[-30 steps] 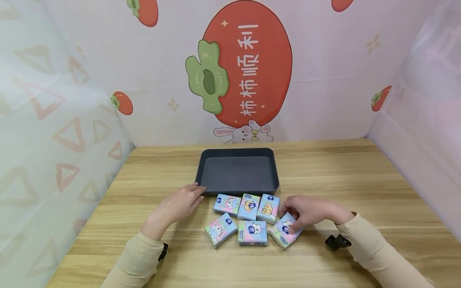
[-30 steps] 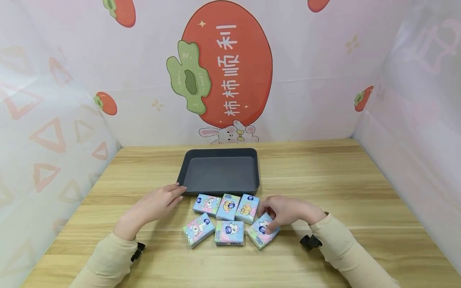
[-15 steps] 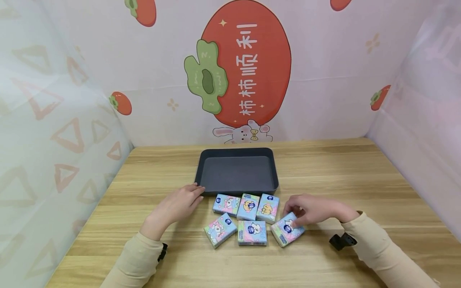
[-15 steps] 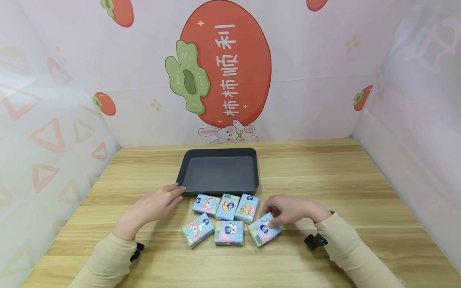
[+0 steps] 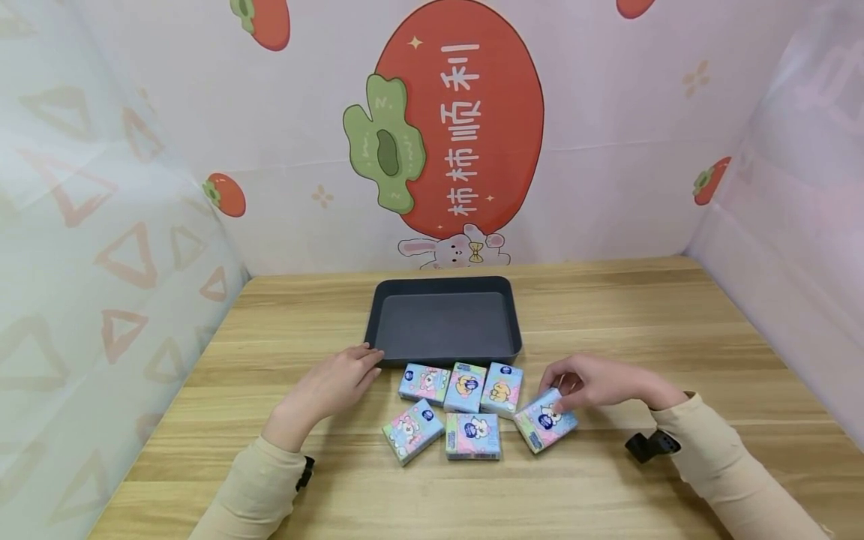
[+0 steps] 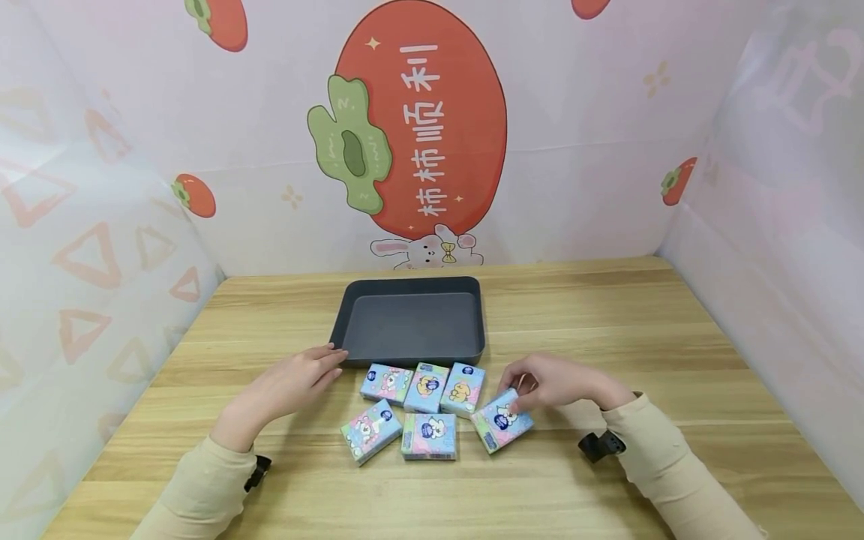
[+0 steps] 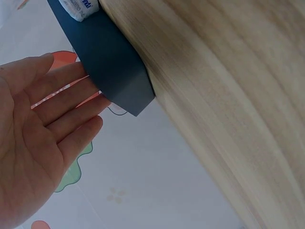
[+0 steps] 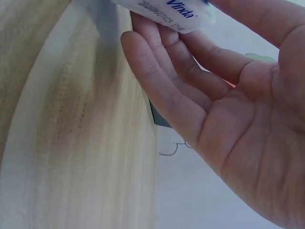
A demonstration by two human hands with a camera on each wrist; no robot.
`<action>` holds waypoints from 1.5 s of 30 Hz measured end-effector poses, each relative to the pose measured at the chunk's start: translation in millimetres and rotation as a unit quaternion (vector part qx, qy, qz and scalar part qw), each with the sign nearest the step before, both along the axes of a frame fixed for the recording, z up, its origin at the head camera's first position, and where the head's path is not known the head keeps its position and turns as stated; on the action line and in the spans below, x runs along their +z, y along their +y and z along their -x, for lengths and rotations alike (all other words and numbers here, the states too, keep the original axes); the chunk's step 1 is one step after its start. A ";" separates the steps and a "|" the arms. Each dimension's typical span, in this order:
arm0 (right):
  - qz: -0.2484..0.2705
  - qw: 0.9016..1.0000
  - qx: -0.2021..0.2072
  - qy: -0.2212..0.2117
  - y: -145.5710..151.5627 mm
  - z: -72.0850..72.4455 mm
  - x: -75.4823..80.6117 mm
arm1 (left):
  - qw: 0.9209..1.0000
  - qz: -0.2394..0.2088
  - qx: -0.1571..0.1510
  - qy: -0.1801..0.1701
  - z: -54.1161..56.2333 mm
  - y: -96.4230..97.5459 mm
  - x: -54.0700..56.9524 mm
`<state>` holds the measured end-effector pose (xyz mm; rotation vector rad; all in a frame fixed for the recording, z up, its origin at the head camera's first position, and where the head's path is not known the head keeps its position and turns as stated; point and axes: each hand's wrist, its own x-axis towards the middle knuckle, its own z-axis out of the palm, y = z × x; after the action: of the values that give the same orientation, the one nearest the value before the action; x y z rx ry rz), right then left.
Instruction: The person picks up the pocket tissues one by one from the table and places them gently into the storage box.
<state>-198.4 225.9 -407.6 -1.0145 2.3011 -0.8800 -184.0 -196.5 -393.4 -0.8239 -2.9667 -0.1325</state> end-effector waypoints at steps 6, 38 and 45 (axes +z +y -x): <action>0.022 1.000 -0.013 0.009 6.0 2.3 2.2 | 1.000 -0.001 -0.001 0.001 0.5 0.0 0.0; 0.095 0.988 -0.112 0.048 -5.6 36.8 28.4 | 1.000 0.005 -0.001 0.002 -1.0 -0.9 -0.1; 0.090 0.988 -0.124 0.036 -14.5 51.2 34.2 | 1.000 0.007 0.000 0.001 -0.5 -1.5 -0.9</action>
<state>-249.6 211.4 -373.4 -0.8546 2.4814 -1.1863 -183.5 -198.0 -394.2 -0.8263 -2.9700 -0.1104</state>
